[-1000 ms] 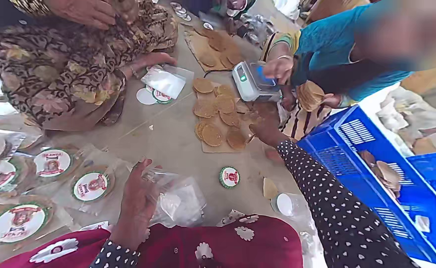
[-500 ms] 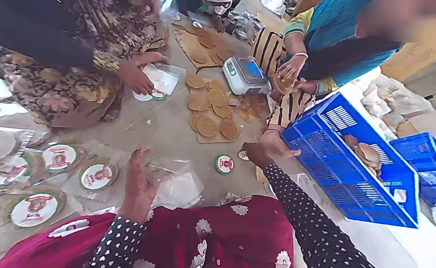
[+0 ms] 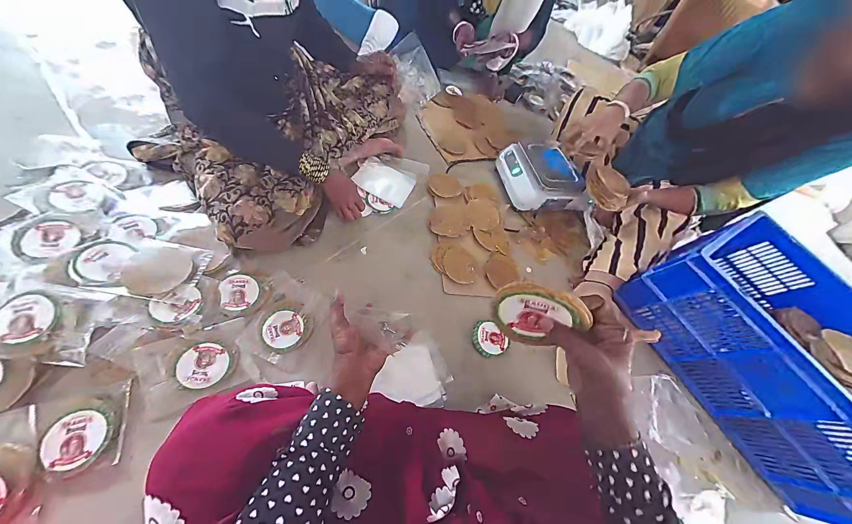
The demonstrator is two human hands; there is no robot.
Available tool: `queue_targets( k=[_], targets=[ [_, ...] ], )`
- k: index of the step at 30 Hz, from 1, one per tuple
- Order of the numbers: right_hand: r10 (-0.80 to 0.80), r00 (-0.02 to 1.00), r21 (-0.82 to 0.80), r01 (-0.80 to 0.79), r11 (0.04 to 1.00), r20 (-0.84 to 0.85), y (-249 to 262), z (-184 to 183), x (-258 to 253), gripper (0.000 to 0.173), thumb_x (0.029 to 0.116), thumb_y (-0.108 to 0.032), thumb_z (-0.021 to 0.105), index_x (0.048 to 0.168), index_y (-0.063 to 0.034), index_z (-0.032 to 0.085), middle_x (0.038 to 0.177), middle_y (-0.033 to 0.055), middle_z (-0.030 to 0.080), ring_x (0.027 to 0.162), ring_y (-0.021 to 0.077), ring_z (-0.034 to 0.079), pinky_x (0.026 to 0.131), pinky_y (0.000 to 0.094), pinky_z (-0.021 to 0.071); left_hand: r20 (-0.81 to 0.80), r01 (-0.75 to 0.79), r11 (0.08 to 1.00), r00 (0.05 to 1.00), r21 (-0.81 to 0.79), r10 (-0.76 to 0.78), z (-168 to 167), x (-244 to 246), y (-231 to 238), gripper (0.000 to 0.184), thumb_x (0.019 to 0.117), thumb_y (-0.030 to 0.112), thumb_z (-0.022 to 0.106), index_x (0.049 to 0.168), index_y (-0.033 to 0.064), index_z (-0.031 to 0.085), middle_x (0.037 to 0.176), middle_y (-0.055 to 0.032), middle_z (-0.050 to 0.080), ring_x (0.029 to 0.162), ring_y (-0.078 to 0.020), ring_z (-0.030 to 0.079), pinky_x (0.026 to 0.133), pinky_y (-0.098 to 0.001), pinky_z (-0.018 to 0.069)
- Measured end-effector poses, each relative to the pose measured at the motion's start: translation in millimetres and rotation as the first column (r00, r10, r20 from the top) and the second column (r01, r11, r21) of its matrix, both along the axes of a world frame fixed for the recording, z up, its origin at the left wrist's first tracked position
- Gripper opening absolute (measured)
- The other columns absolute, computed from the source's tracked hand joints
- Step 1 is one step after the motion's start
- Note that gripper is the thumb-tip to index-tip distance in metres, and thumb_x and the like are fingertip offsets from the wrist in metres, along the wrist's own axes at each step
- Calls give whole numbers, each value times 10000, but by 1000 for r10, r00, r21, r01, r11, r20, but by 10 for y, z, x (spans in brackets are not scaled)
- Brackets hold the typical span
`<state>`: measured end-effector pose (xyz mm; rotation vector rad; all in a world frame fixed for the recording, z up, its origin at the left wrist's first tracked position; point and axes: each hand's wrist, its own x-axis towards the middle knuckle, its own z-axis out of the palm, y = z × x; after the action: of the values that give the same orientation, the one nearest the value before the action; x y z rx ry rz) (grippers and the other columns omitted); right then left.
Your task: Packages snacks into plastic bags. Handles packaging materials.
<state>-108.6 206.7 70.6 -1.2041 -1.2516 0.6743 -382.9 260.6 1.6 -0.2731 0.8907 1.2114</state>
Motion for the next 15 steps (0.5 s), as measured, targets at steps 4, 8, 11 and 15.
queue_targets(
  k=[4,8,11,15],
  targets=[
    [304,951,186,-290,939,-51,-174,226,-735,287,832,-70,807,1051,-230,715,1002,-61,757,929,70,723,845,259,618,10,36,999,999,-4,-36,66,18,-44,733,964,755,339,1367,154,461,1173,-193,609,1015,-379,638,755,-615,546],
    [355,933,196,-337,921,-61,-94,41,-1082,292,823,26,766,1019,-173,680,1014,-16,758,937,93,729,843,261,620,-3,59,997,998,42,-59,52,12,-81,732,983,741,308,1373,145,478,1207,-186,612,1055,-373,632,785,-619,543],
    [386,922,181,-380,907,-2,-47,-60,-1163,283,826,48,745,1021,-143,670,1012,10,764,950,120,734,845,276,622,-28,93,994,995,51,-92,40,15,-84,737,980,742,298,1363,154,524,1215,-190,646,1074,-386,643,795,-650,532],
    [366,921,174,-386,906,136,-39,-114,-1192,217,828,5,762,988,-120,685,1019,46,766,1093,188,708,945,329,588,24,136,990,990,25,-137,95,9,-79,771,961,759,318,1431,168,476,1303,-237,591,1118,-434,606,815,-664,511]
  ],
)
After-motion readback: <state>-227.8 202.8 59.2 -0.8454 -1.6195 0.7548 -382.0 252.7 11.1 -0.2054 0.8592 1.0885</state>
